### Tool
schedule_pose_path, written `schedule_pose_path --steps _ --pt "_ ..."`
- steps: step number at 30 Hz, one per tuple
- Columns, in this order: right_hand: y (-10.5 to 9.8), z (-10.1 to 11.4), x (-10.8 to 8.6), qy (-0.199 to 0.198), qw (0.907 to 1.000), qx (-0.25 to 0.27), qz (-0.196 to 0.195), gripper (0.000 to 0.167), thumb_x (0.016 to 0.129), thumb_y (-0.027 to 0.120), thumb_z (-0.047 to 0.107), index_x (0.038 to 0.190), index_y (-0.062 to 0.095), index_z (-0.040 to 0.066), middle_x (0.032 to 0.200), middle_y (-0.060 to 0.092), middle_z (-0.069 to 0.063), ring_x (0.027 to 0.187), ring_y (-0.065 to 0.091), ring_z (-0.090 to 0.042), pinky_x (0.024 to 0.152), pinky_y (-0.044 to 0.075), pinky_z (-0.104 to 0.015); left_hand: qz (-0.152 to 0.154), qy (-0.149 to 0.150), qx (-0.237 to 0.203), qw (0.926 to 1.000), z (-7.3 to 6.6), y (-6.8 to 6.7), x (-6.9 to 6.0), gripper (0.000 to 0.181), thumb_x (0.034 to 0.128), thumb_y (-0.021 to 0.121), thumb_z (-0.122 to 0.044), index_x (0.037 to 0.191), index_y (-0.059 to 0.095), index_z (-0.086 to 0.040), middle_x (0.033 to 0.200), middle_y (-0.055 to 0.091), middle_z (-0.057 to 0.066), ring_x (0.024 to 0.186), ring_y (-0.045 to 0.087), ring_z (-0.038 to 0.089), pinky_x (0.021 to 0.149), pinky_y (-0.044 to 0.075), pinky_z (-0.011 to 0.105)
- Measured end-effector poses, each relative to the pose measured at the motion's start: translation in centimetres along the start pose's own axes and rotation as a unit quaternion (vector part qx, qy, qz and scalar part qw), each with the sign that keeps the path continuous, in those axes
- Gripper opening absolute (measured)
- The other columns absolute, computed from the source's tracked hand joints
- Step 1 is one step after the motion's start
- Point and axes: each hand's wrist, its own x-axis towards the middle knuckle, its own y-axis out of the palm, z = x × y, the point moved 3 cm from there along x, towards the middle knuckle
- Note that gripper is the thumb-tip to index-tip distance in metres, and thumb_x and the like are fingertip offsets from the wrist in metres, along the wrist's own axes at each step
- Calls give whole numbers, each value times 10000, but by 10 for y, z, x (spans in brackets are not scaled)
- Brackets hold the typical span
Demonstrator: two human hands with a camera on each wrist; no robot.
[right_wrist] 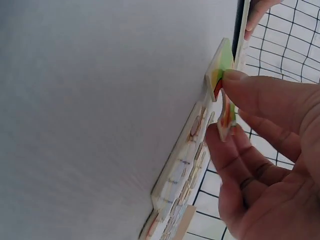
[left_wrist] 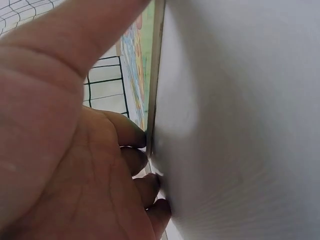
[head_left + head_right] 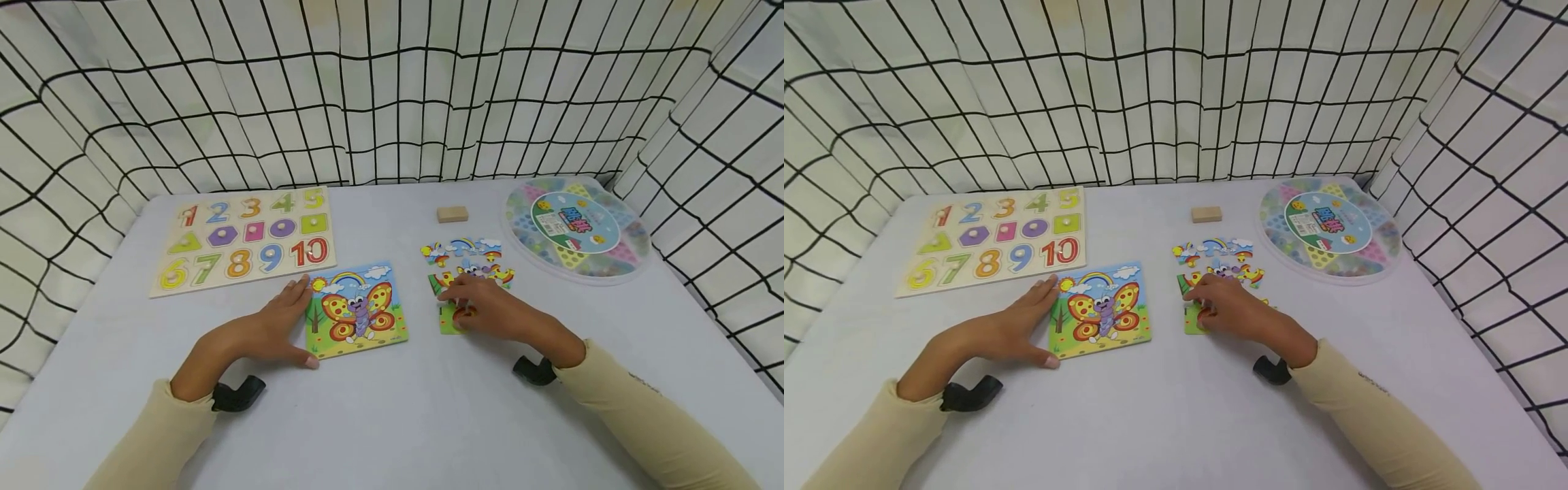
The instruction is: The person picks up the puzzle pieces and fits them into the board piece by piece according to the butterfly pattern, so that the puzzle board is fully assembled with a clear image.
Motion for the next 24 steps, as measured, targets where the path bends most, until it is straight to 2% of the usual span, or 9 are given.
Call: schedule_pose_path --steps 4,6,11,15,21,24 --pt "1 2 0 26 9998 170 58 403 856 740 55 1249 649 50 1059 590 3 891 513 -152 739 478 -286 20 -21 -35 10000 3 0 -1 1248 700 795 -580 1524 113 63 1606 -65 199 1450 -51 414 1129 118 598" --pt "1 2 0 15 9996 269 85 394 858 738 47 1242 647 56 1001 600 34 839 503 -147 693 464 -280 7 -19 -55 10000 3 0 -1 1247 699 796 -581 1526 115 58 1608 -65 191 1451 -49 411 1129 125 597" --pt "2 4 0 -58 9980 601 209 288 868 712 20 1148 659 62 852 610 79 712 497 -119 617 455 -254 -8 -48 -80 10000 1 0 -1 1246 696 803 -571 1526 119 57 1609 -63 186 1452 -50 409 1129 123 596" --pt "3 5 1 -89 9964 786 310 218 885 655 -5 1088 677 70 799 614 87 708 513 -108 623 468 -246 -11 -57 -82 9999 1 0 -1 1245 696 805 -566 1526 118 58 1609 -59 187 1451 -46 412 1127 129 598" --pt "5 7 2 44 9959 833 359 318 930 595 19 1242 653 41 709 511 70 622 441 -97 548 374 -226 5 -37 -40 10000 1 0 -1 1245 702 799 -570 1528 107 54 1608 -53 194 1451 -48 413 1126 131 598" --pt "6 9 4 98 9945 978 356 335 937 587 29 1268 634 35 699 521 57 591 425 -100 534 345 -231 35 -64 -39 10000 1 0 -1 1245 701 798 -571 1530 106 48 1608 -51 194 1451 -55 409 1126 129 597"
